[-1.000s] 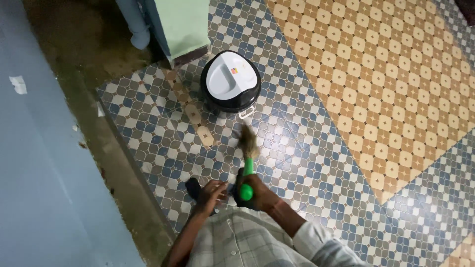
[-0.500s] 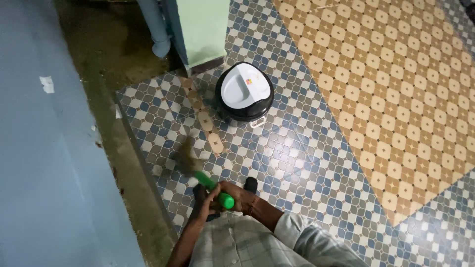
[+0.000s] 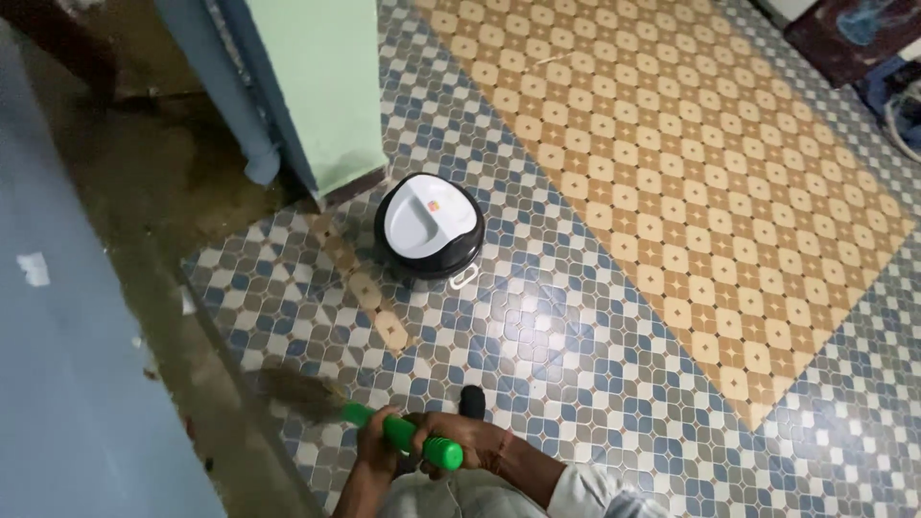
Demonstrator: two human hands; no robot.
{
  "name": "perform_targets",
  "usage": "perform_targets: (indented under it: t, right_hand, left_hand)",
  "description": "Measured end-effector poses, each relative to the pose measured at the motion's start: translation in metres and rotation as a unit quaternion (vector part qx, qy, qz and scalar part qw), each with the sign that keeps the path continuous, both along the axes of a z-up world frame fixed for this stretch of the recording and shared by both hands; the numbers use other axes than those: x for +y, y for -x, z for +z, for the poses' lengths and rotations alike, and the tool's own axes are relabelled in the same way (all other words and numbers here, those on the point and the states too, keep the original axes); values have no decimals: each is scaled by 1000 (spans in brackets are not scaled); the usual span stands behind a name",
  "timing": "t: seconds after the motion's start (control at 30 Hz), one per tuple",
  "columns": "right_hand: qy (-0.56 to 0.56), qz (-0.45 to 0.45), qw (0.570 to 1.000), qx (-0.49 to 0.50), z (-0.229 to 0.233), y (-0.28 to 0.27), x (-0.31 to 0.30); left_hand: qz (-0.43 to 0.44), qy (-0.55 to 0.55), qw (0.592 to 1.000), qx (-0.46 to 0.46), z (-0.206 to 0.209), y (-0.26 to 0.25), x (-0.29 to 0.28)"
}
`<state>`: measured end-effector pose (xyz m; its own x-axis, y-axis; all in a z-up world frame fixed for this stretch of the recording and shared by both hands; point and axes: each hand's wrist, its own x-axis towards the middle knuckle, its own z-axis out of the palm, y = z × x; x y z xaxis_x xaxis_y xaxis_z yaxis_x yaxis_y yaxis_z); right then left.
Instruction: The person sweeps debris across a tiled floor using a broom, moving around a black and white container.
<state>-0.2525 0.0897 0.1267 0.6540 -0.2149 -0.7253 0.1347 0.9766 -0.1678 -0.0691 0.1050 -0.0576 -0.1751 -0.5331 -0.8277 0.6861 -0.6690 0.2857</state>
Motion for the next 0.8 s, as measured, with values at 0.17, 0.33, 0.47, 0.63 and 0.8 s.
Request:
perform_targets:
  t: [0.17,0.33,0.47,0.63,0.8]
  right_hand:
    - [29,-45,996,70,14,7,7]
    - [78,-67,984,144,16,17,11]
    - [137,-122,968,172,19,17,10]
    - [123,-154,952,232,8,6,15]
    - [106,-95,960,242,-64,-26,18]
  left_hand:
    - [-190,456,809,-319,12,24,6]
    - [-163,-38,985,-45,51,63,-19]
    - [-183,-11,983,-29,76,73,-27]
    - [-217,41,975,-7,77,68,-14]
    - [-160,128,976,74,62,23,23]
